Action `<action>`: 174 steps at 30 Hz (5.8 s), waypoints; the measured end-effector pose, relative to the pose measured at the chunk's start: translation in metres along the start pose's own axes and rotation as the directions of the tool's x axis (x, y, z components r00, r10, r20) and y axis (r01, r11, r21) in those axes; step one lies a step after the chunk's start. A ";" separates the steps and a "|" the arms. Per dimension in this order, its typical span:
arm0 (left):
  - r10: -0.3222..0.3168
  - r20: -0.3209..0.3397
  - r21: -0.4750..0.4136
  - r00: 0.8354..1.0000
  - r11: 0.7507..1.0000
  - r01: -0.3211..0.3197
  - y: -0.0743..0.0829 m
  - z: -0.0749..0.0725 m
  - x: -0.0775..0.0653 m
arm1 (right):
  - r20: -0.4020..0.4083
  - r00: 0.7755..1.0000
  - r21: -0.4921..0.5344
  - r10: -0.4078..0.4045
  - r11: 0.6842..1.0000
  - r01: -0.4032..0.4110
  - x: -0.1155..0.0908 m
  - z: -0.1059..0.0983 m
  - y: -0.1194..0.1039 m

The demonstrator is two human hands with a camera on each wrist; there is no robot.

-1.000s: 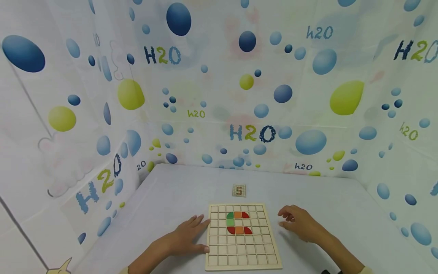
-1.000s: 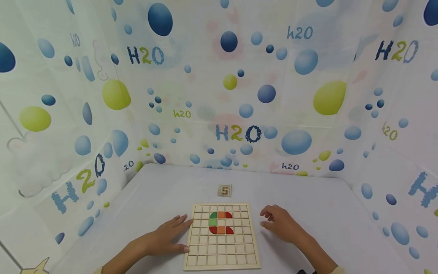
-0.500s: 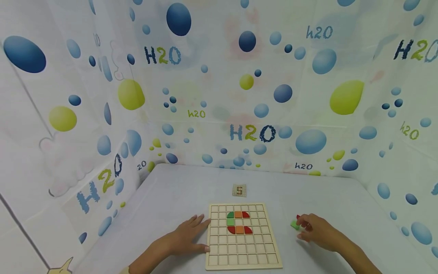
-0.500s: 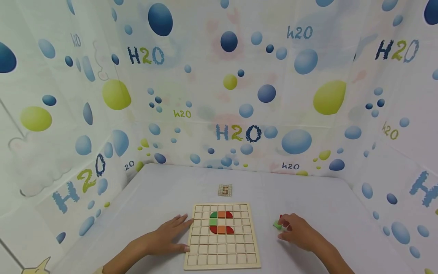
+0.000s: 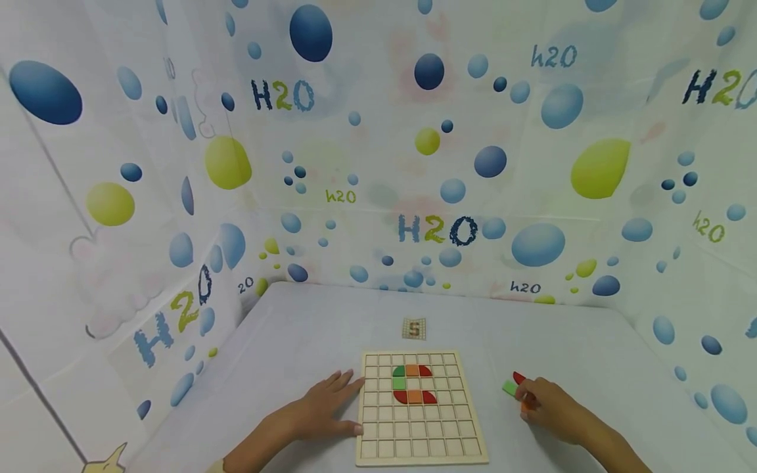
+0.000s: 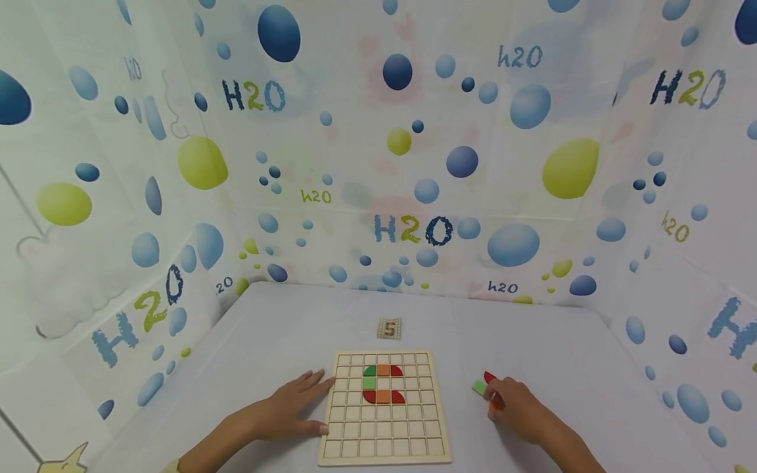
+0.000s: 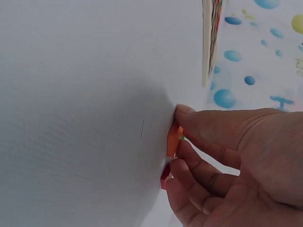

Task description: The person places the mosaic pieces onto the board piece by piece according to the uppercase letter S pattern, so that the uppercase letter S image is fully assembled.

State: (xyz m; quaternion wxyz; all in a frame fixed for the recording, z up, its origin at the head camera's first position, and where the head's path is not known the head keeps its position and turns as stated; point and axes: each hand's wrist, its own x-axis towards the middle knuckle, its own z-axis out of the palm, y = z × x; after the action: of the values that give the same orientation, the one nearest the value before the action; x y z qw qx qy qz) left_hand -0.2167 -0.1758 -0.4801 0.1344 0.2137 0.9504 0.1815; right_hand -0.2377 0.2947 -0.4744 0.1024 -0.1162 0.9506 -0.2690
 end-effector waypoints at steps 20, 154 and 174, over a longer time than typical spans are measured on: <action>-0.019 0.003 0.018 1.000 1.000 0.019 0.001 0.000 0.001 | -0.049 0.999 0.023 0.011 1.000 -0.010 -0.005 0.000 0.004; -0.009 0.008 0.006 1.000 1.000 0.009 0.003 -0.002 0.001 | 0.017 1.000 -0.049 0.010 0.999 -0.009 0.003 -0.031 0.029; -0.011 0.016 0.006 1.000 1.000 0.011 0.001 -0.001 0.000 | 0.032 0.999 0.031 -0.039 0.999 0.038 0.000 -0.021 0.029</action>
State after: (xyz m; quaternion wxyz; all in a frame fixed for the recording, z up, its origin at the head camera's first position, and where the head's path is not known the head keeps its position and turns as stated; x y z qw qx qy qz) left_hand -0.2168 -0.1753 -0.4787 0.1423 0.2103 0.9511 0.1762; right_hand -0.2481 0.3288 -0.4719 0.1143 -0.1373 0.9422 -0.2834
